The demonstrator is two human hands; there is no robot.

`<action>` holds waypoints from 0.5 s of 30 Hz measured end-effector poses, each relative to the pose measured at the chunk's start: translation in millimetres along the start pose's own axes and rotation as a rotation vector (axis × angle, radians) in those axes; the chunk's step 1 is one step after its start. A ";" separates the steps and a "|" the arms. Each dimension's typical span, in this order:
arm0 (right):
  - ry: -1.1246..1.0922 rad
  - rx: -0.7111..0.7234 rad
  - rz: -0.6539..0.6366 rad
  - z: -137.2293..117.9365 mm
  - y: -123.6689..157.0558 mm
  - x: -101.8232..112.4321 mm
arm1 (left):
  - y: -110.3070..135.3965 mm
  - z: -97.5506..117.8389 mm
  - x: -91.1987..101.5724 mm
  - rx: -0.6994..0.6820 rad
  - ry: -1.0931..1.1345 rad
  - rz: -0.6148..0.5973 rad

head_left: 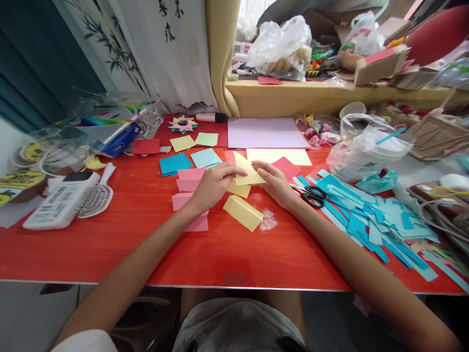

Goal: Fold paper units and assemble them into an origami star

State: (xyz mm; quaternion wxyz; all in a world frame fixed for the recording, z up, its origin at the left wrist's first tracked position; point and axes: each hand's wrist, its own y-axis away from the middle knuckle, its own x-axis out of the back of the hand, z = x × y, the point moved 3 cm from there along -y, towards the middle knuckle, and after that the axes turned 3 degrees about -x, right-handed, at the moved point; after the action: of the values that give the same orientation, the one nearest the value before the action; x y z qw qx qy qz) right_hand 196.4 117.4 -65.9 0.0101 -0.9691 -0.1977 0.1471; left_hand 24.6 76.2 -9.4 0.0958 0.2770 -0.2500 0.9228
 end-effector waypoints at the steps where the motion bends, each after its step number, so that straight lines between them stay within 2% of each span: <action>1: -0.021 -0.025 -0.013 -0.1 -0.6 -0.4 | -0.3 -1.1 -0.1 0.026 0.043 -0.003; 8: -0.039 -0.095 -0.039 1.0 -1.8 2.9 | -0.3 -9.7 -4.8 0.083 0.092 -0.073; 15: -0.098 -0.130 -0.061 3.5 -1.0 0.7 | -0.1 -5.6 -5.0 0.054 0.067 -0.056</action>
State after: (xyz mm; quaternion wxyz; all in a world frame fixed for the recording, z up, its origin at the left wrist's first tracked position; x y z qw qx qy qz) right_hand 195.7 118.4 -69.3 -0.0580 -0.9529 -0.2364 0.1807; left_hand 26.2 79.0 -16.2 0.1223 0.2550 -0.2139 0.9350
